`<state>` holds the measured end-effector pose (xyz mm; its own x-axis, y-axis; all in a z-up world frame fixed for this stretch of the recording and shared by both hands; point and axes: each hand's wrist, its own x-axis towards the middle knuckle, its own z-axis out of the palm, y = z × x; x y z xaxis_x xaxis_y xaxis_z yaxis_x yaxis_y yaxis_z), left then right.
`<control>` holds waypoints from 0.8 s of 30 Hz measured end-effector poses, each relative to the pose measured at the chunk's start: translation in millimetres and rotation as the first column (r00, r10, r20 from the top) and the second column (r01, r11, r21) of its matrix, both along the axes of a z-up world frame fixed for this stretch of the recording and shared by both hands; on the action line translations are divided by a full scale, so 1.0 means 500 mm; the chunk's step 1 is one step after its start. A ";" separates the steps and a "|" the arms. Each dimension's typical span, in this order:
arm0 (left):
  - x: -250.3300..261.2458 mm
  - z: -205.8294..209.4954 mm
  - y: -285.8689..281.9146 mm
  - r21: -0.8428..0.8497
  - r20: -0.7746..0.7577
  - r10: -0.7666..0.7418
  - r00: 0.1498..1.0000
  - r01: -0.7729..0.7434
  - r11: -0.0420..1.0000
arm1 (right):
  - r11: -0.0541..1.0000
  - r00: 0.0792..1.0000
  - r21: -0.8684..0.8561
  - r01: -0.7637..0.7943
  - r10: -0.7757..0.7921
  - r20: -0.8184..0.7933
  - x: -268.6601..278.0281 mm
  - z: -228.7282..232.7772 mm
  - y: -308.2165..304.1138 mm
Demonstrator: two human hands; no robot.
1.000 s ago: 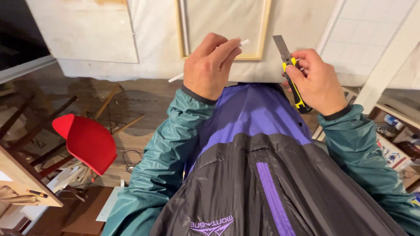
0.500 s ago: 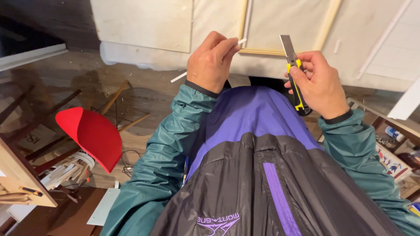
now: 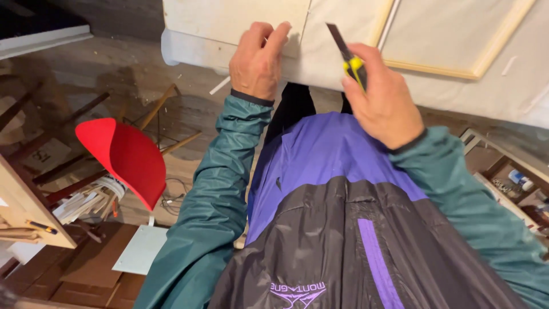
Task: Measuring, cutting, and installing spacer strips inside a wooden picture frame.
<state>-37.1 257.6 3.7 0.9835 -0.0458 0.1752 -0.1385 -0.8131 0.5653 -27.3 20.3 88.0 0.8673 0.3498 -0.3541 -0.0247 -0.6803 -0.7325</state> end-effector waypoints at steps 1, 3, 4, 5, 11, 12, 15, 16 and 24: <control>-0.004 -0.005 0.008 0.001 -0.012 -0.004 1.000 0.004 1.000 | 1.000 1.000 0.001 0.004 -0.004 -0.012 0.000 -0.007 0.020; -0.002 -0.020 0.025 0.069 0.019 0.011 1.000 -0.012 0.998 | 0.996 0.977 0.058 -0.074 0.061 0.204 0.007 -0.024 0.062; -0.002 -0.022 0.029 0.071 0.008 0.007 1.000 -0.008 0.997 | 0.996 0.979 0.060 -0.070 0.057 0.193 0.010 -0.036 0.070; -0.002 -0.024 0.032 0.084 0.014 0.016 1.000 -0.017 0.996 | 0.996 0.978 0.055 -0.071 0.059 0.200 0.012 -0.048 0.078; -0.005 -0.020 0.034 0.086 0.016 0.054 0.998 -0.055 0.995 | 0.995 0.969 0.019 -0.102 0.095 0.226 0.019 -0.076 0.105; -0.005 -0.017 0.035 0.092 0.013 0.062 0.998 -0.063 0.994 | 0.994 0.966 0.008 -0.110 0.105 0.235 0.021 -0.077 0.110; -0.009 -0.016 0.038 0.112 0.006 0.054 0.999 -0.054 0.992 | 0.993 0.963 -0.016 -0.116 0.116 0.242 0.016 -0.081 0.112; -0.010 -0.018 0.038 0.112 0.002 0.048 0.999 -0.048 0.993 | 0.994 0.965 -0.015 -0.110 0.111 0.239 0.013 -0.084 0.115; -0.007 -0.026 0.038 0.064 -0.029 0.064 0.998 -0.062 0.996 | 0.988 0.949 -0.067 -0.139 0.153 0.276 0.011 -0.094 0.125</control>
